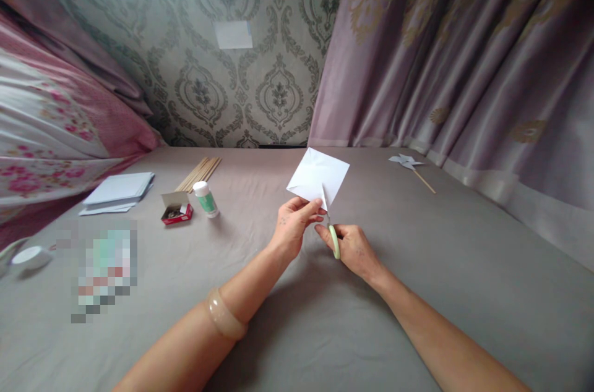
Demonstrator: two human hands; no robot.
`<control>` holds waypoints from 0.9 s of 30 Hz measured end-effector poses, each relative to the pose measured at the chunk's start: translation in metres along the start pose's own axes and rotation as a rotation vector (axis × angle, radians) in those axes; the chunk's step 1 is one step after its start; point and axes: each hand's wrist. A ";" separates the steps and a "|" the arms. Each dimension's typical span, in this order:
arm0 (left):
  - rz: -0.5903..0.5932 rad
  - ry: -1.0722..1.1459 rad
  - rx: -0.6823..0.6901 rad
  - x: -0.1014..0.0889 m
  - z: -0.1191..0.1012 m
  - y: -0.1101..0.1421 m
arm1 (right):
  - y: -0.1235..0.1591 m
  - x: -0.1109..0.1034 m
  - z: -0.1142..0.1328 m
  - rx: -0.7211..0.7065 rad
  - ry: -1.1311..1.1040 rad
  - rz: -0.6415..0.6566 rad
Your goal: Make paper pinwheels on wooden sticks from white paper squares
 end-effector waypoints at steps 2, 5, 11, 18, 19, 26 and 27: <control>0.001 0.000 0.003 0.000 0.000 0.000 | 0.000 0.000 0.001 -0.004 0.005 -0.004; -0.002 0.003 0.003 0.000 0.000 0.000 | 0.000 0.000 0.002 -0.005 0.004 -0.005; -0.005 0.009 0.000 0.000 0.000 -0.001 | 0.000 -0.001 0.001 0.011 -0.015 0.005; -0.005 0.012 0.000 0.000 -0.001 0.001 | -0.001 0.001 -0.002 0.032 -0.030 0.027; -0.005 0.009 0.003 0.001 -0.001 0.001 | -0.001 0.001 -0.002 0.043 -0.034 0.036; -0.016 -0.011 0.040 -0.003 -0.003 -0.001 | 0.004 0.001 0.004 0.034 -0.005 0.198; -0.023 -0.004 0.054 -0.005 -0.004 -0.002 | 0.004 0.001 0.005 0.041 0.004 0.221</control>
Point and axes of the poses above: each hand's wrist, its own y-axis away from the middle knuckle, its own x-axis out of the palm, z = x × y, and after that the axes turned 12 degrees about z, right-handed
